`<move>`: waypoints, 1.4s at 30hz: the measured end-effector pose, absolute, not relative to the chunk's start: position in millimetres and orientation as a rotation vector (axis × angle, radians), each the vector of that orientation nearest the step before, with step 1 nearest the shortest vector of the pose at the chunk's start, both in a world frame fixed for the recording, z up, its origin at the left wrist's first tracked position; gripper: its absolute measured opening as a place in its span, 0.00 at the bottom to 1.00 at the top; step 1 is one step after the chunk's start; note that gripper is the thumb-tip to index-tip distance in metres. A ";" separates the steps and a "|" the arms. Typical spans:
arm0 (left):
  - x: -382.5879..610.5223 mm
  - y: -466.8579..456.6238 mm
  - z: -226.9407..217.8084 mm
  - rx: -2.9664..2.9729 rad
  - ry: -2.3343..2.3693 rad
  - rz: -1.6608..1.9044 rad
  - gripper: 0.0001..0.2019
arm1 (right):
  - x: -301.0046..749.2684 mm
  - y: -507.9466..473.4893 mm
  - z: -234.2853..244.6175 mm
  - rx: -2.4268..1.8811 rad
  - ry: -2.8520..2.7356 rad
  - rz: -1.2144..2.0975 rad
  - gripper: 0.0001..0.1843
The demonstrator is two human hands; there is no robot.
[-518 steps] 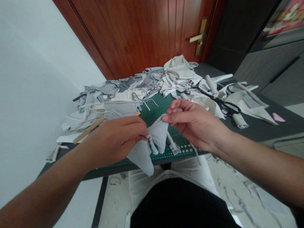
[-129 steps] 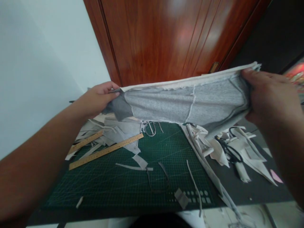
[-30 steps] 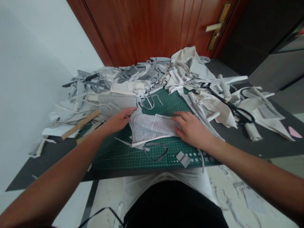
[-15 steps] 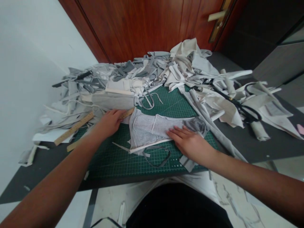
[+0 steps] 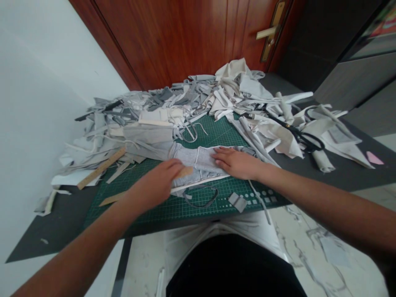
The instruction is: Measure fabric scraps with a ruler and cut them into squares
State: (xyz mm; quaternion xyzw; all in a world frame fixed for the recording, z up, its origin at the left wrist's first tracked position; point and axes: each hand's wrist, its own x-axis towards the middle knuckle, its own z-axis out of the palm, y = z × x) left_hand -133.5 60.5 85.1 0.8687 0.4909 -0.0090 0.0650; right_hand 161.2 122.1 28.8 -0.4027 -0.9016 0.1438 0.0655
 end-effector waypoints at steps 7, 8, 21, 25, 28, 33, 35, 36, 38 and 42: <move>-120.0 39.0 49.4 2.588 1.278 -0.255 0.37 | 153.8 140.6 18.3 -1.319 -2.838 0.355 0.35; -126.0 37.2 51.5 2.566 1.291 -0.259 0.36 | 153.7 143.9 18.2 -1.339 -2.846 0.363 0.35; -115.7 52.5 89.7 2.514 1.593 -0.187 0.24 | 130.8 73.4 29.5 -1.086 -2.645 0.075 0.33; -83.7 92.6 71.2 2.556 1.518 -0.019 0.28 | 132.7 30.4 10.9 -1.130 -2.644 0.185 0.36; -76.4 120.4 50.6 2.565 1.454 -0.119 0.32 | 140.3 21.7 1.4 -1.178 -2.603 0.225 0.38; -88.4 140.0 42.4 2.642 1.510 -0.202 0.34 | 154.8 22.9 4.1 -1.147 -2.580 0.302 0.35; -83.7 136.2 49.0 2.680 1.551 -0.201 0.30 | 158.5 26.6 5.1 -1.194 -2.526 0.294 0.35; -77.2 132.6 53.1 2.691 1.602 -0.201 0.28 | 160.0 28.9 4.6 -1.249 -2.488 0.276 0.35; -57.8 124.7 61.1 2.672 1.739 -0.206 0.23 | 162.3 33.6 2.1 -1.365 -2.433 0.238 0.35; -12.8 123.2 69.6 2.517 1.849 -0.222 0.20 | 166.9 41.6 2.4 -1.422 -2.436 0.243 0.37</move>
